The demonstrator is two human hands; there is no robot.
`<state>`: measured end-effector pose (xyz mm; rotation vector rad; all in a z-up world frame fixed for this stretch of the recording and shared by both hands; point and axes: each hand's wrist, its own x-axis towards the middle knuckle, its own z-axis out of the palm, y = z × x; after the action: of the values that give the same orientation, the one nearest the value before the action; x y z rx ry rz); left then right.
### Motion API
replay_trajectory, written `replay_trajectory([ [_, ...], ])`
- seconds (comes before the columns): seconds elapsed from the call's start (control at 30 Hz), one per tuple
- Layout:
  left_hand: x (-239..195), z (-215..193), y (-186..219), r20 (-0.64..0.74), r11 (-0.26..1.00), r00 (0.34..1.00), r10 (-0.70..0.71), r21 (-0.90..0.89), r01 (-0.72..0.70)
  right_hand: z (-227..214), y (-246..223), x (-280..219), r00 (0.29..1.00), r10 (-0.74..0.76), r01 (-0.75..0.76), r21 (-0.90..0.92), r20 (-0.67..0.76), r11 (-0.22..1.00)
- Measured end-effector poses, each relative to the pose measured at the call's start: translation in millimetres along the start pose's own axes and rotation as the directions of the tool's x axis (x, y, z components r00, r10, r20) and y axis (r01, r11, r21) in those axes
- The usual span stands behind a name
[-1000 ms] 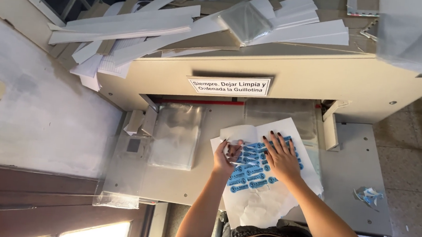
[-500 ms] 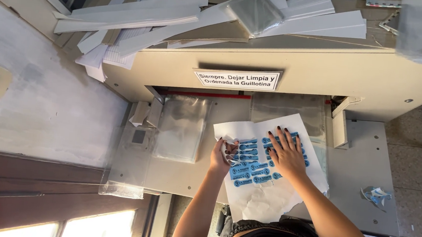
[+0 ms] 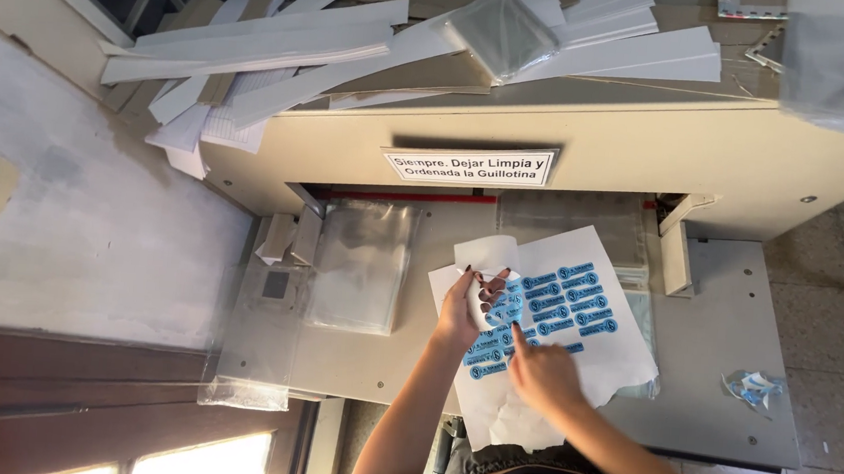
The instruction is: Peeling small blue adhesive labels from a sheet and applying them to clear plastic bags on a work surface.
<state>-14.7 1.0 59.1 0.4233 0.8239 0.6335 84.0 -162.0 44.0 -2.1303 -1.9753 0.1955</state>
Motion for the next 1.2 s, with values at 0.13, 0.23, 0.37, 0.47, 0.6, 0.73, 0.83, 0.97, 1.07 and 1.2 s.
replay_trajectory([
  [0.13,14.7,2.6,-5.8,0.151,0.988,0.987,0.048,-0.149,-0.026,20.0,-23.1,1.5,0.991,0.081,-0.053,-0.242,0.107,0.969],
  [0.23,19.5,7.5,-4.1,0.094,0.999,0.994,0.049,0.020,-0.051,15.7,-30.4,-2.3,0.996,0.046,-0.059,-0.180,-0.078,0.982],
  [0.37,21.7,7.8,4.8,0.159,0.996,0.986,0.057,0.056,-0.067,24.4,-27.7,-15.5,0.991,0.078,-0.086,-0.076,-0.107,0.993],
  [0.47,22.4,-3.0,5.8,0.206,0.990,0.977,0.054,0.119,-0.079,24.5,-38.8,-24.6,0.976,0.122,-0.132,-0.046,-0.178,0.990],
  [0.6,26.9,-22.5,11.4,0.312,0.997,0.950,0.028,0.064,-0.050,36.2,-68.3,-17.4,0.941,0.173,-0.191,-0.037,-0.291,0.981],
  [0.73,43.1,-54.6,13.2,0.371,0.990,0.920,-0.122,-0.015,0.138,63.0,-105.3,14.0,0.900,0.307,-0.335,-0.042,-0.310,0.941],
  [0.83,62.4,-67.7,7.1,0.425,0.960,0.882,-0.204,-0.090,0.266,66.6,-119.8,41.9,0.861,0.404,-0.437,-0.042,-0.308,0.898],
  [0.97,43.3,-42.5,34.2,0.366,0.946,0.878,-0.307,0.019,0.323,49.4,-130.9,76.3,0.748,0.632,-0.645,0.000,-0.204,0.764],
  [1.07,67.6,-55.5,30.4,0.391,0.924,0.846,-0.362,0.030,0.382,42.5,-134.4,91.9,0.690,0.710,-0.718,-0.011,-0.142,0.695],
  [1.2,56.3,-65.6,45.8,0.409,0.889,0.803,-0.434,0.050,0.455,57.4,-140.4,93.2,0.646,0.763,-0.762,0.033,-0.018,0.646],
])
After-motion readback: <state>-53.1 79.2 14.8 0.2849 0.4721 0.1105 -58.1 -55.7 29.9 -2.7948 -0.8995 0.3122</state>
